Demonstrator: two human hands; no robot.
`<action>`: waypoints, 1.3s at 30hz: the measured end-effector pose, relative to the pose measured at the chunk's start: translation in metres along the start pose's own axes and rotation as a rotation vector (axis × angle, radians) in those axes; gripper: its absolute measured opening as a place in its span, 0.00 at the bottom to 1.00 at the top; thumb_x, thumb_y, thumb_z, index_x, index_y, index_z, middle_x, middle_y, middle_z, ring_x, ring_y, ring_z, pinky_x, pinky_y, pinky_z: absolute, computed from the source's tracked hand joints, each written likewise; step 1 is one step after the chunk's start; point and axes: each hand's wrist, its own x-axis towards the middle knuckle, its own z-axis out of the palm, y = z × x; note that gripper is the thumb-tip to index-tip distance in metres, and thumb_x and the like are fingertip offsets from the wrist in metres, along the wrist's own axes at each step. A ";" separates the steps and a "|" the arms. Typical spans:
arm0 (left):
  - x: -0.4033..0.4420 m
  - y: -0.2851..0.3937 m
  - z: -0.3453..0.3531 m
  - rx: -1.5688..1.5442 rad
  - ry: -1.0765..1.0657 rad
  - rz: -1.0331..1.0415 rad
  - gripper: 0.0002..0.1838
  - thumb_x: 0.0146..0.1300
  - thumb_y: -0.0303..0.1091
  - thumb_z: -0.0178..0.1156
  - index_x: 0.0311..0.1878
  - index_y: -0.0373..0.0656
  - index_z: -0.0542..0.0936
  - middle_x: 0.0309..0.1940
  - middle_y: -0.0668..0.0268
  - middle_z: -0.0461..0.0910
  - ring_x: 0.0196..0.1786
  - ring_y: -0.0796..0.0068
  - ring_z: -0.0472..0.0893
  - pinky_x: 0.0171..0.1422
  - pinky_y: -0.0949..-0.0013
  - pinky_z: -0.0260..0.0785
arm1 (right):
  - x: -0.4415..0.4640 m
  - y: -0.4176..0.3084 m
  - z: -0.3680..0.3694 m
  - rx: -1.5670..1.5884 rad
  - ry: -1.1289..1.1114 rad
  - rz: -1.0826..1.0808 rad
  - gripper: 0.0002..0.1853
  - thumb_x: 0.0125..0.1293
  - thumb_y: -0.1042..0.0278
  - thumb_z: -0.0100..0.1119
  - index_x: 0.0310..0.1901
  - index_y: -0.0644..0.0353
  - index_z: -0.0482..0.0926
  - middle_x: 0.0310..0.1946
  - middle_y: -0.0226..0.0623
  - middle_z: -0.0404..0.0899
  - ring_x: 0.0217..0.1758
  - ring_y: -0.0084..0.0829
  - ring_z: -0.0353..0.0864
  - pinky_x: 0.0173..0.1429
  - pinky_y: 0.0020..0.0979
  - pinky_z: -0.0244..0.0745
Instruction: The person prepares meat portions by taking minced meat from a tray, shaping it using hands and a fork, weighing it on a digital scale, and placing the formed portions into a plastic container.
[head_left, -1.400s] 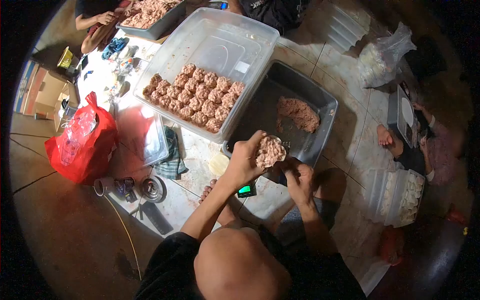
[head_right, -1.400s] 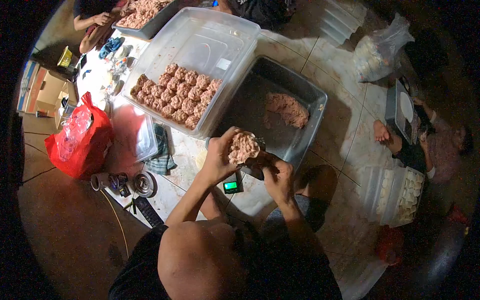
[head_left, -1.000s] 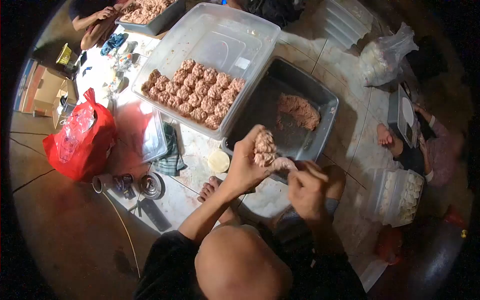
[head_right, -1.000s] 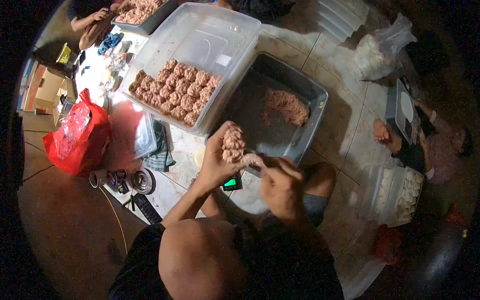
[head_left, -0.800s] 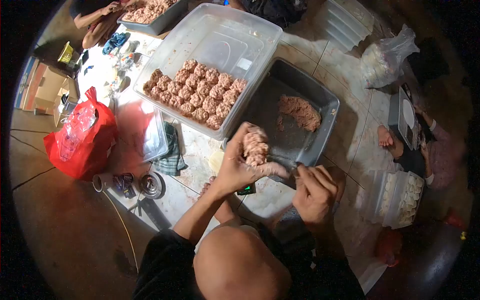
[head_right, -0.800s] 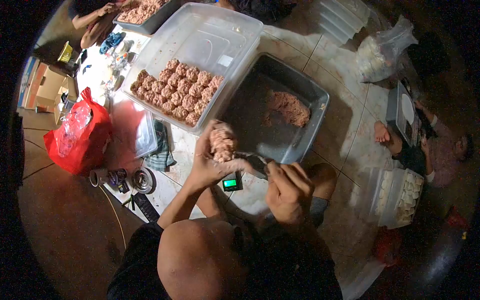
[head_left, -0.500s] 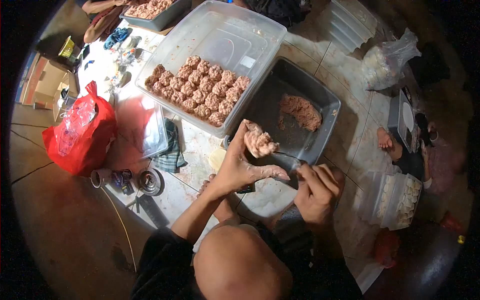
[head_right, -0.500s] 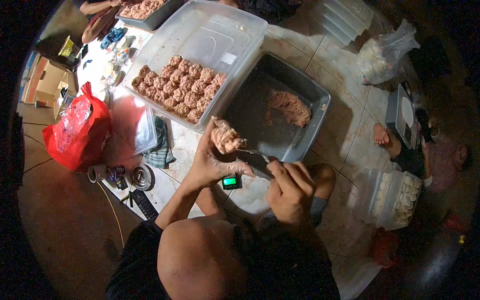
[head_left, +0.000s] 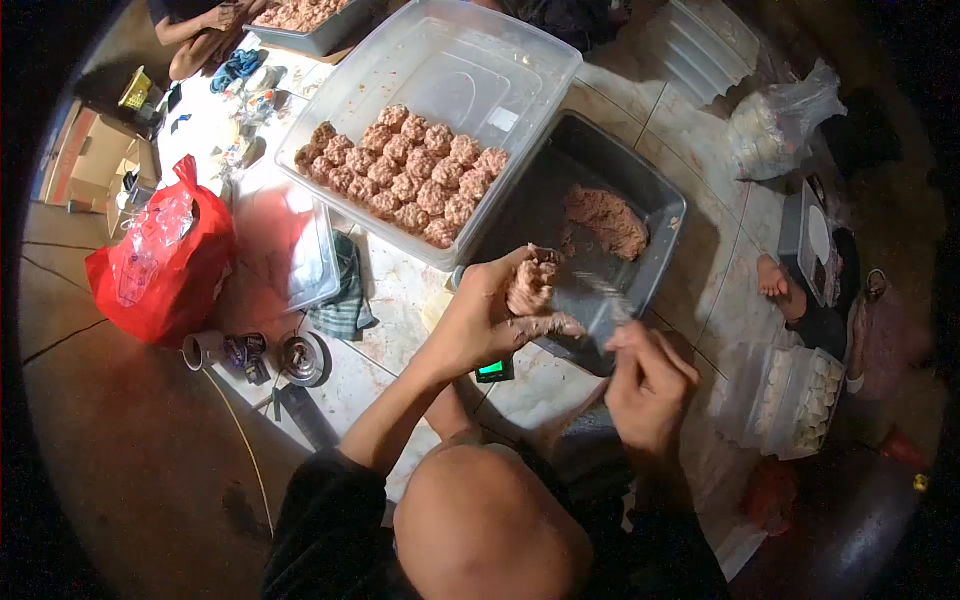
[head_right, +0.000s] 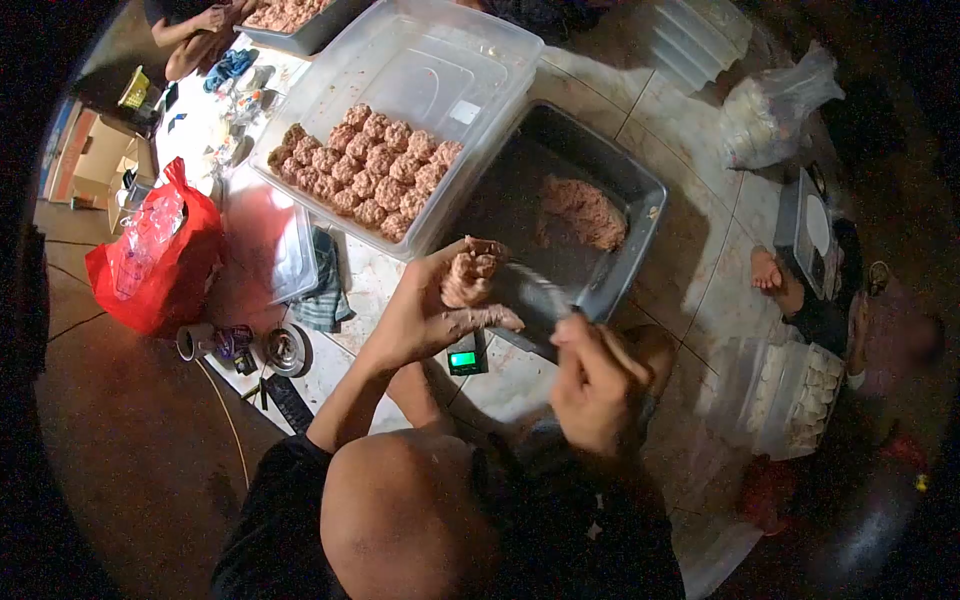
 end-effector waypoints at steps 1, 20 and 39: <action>0.001 0.000 -0.002 -0.023 0.009 -0.002 0.29 0.50 0.29 0.86 0.51 0.33 0.78 0.38 0.71 0.81 0.43 0.81 0.77 0.53 0.74 0.73 | -0.001 0.003 -0.002 0.071 -0.037 0.034 0.05 0.66 0.82 0.63 0.41 0.70 0.85 0.31 0.46 0.87 0.34 0.39 0.90 0.37 0.36 0.82; 0.005 0.011 0.009 -0.065 0.082 -0.128 0.24 0.49 0.33 0.88 0.33 0.40 0.76 0.27 0.77 0.73 0.35 0.88 0.69 0.37 0.75 0.66 | 0.002 -0.011 0.006 0.002 -0.237 -0.002 0.02 0.67 0.80 0.65 0.39 0.67 0.85 0.29 0.44 0.82 0.30 0.43 0.85 0.34 0.37 0.75; 0.004 -0.023 -0.001 0.141 0.077 -0.045 0.18 0.57 0.31 0.80 0.36 0.39 0.76 0.24 0.68 0.72 0.28 0.78 0.72 0.34 0.69 0.68 | 0.033 0.043 0.005 -0.119 0.048 -0.003 0.08 0.73 0.73 0.61 0.43 0.69 0.85 0.38 0.50 0.87 0.37 0.49 0.87 0.40 0.41 0.77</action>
